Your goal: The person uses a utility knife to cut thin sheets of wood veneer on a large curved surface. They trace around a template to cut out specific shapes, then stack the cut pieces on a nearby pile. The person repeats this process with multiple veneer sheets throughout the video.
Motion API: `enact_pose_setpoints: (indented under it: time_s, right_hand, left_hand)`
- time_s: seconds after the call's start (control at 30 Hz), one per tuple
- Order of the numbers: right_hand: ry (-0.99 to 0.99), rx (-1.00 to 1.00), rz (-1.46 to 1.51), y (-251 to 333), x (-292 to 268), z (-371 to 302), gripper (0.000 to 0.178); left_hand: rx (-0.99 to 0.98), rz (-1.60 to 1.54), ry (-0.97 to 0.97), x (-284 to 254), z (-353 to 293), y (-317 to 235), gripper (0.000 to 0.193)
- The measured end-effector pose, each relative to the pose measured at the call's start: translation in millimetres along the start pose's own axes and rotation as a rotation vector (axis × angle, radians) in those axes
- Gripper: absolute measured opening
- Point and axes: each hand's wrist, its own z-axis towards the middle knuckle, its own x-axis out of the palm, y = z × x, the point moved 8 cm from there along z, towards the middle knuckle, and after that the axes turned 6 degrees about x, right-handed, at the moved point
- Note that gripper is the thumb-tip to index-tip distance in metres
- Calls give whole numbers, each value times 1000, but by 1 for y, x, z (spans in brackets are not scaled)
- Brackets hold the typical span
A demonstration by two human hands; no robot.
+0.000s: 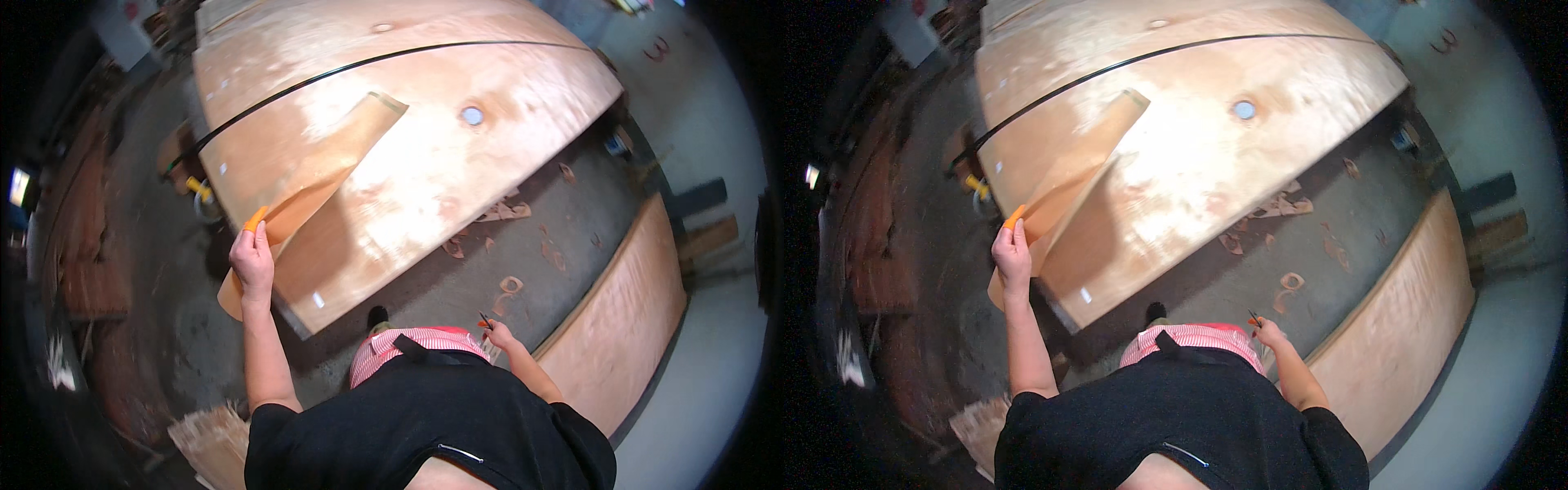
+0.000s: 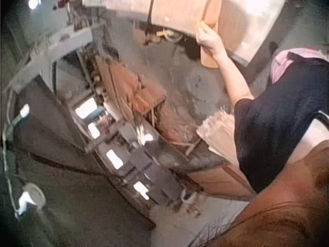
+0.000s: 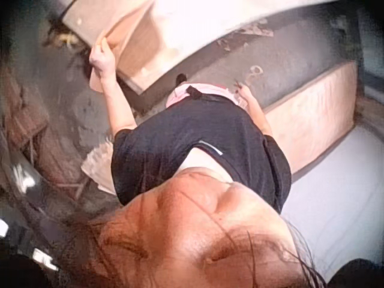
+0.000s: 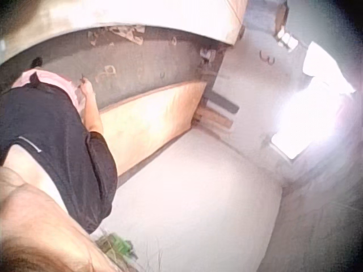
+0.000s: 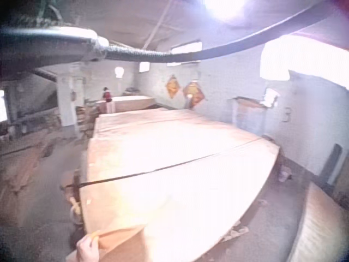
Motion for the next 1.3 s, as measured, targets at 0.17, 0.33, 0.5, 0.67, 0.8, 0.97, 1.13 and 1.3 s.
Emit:
enact_pose_setpoints:
  time_s: [0.17,0.33,0.5,0.67,0.8,0.97,1.13,1.3]
  right_hand:
    - [-104,80,-97,-19,-14,21,23]
    - [-170,88,121,-46,-60,79,22]
    - [-241,26,188,-52,-141,165,23]
    - [-39,-26,263,-49,-244,240,22]
    - [53,30,375,-51,-335,290,21]
    - [-26,-128,112,-31,-424,334,25]
    - [-55,-154,94,2,-469,351,25]
    - [-22,-161,219,56,-492,337,22]
  left_hand:
    - [117,24,83,92,47,-37,13]
    - [315,55,184,197,73,-93,13]
    - [428,113,291,309,84,-133,11]
    - [327,118,383,419,74,-157,13]
    - [180,89,504,485,58,-169,16]
    - [110,124,610,527,28,-187,19]
    - [14,123,572,548,32,-184,29]
    - [43,242,590,584,57,-166,52]
